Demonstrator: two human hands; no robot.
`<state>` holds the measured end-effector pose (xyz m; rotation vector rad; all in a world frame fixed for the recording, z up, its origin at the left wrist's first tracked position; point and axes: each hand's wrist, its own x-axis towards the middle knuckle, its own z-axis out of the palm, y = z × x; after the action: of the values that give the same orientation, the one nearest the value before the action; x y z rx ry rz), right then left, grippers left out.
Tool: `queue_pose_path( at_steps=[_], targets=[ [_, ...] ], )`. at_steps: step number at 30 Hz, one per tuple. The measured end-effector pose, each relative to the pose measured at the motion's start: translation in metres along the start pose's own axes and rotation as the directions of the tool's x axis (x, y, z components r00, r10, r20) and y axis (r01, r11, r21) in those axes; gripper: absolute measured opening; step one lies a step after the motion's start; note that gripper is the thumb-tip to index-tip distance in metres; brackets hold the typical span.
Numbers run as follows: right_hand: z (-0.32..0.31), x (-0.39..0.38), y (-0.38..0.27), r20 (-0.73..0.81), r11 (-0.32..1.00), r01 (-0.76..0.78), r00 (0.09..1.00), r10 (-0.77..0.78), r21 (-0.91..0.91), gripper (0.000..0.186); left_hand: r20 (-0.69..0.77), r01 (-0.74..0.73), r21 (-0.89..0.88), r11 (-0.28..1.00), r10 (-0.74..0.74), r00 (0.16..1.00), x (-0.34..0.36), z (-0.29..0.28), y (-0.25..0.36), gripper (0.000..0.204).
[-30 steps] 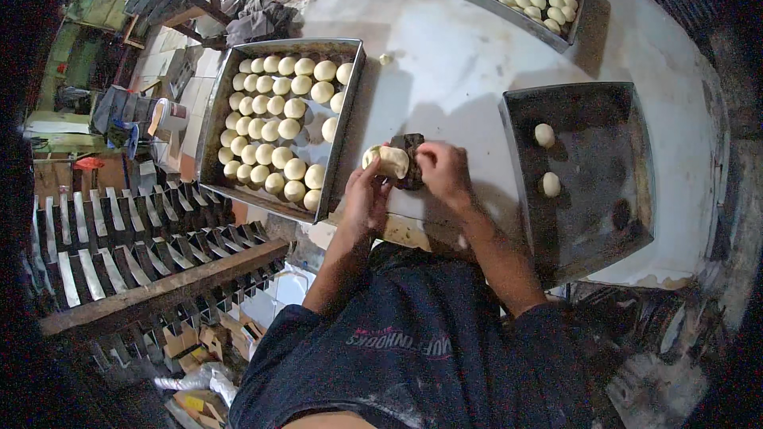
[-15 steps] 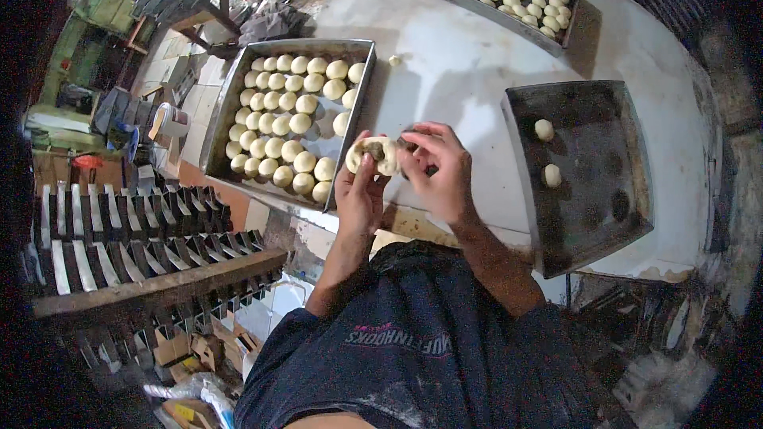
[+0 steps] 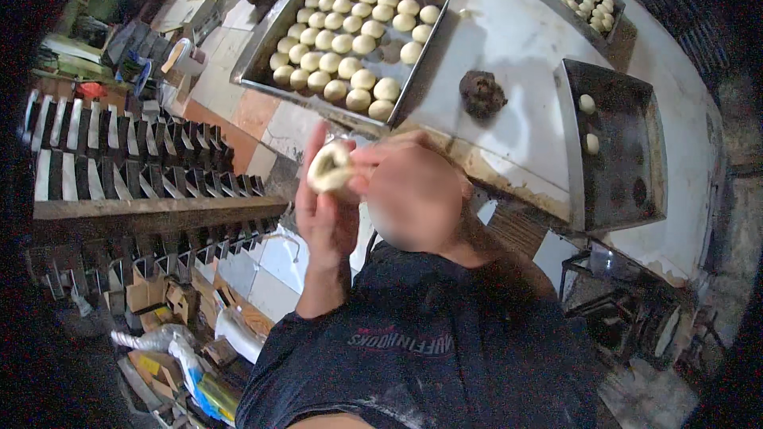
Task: The person fills pieces of dough with a dark paste, rolls them into balls, and places them onto metal trays, then uses a pink scoop to add a yellow substance into large industrial mixers.
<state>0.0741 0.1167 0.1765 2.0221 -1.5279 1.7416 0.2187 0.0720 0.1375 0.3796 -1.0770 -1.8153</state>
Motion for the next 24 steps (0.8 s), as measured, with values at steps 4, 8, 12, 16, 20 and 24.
queue_pose_path(
  at_steps=[4, 8, 12, 16, 20, 24],
  targets=[
    [0.007, -0.010, -0.048, 0.237, 0.789, -0.571, 0.818, 0.524, 0.226, 0.023, 0.073, -0.201, 0.268, 0.942, 0.188, 0.979, -0.034, -0.038, 0.015, 0.050],
    [0.020, -0.038, -0.054, 0.400, 0.544, -0.698, 0.714, 0.574, 0.465, 0.031, 0.260, -0.497, 0.496, 0.712, 0.424, 0.868, -0.051, -0.057, 0.016, 0.032],
    [0.025, -0.030, -0.075, 0.277, 0.899, -0.407, 0.893, 0.354, 0.164, 0.028, 0.248, -0.467, 0.807, 0.361, 0.512, 0.823, -0.060, -0.043, 0.022, 0.038],
    [0.023, -0.036, -0.070, 0.159, 0.993, -0.119, 0.981, 0.115, 0.017, 0.033, 0.210, -0.356, 0.830, 0.428, 0.351, 0.912, -0.060, -0.030, 0.033, 0.046],
    [-0.004, -0.018, -0.061, 0.128, 0.961, -0.231, 0.969, 0.213, 0.154, 0.024, 0.058, -0.058, 0.172, 0.983, 0.049, 0.997, -0.052, -0.022, 0.016, 0.052],
    [-0.042, -0.020, -0.046, 0.309, 0.612, -0.705, 0.708, 0.635, 0.357, 0.025, 0.221, -0.246, 0.143, 0.959, 0.211, 0.952, -0.020, 0.000, -0.015, 0.044]
  ],
)
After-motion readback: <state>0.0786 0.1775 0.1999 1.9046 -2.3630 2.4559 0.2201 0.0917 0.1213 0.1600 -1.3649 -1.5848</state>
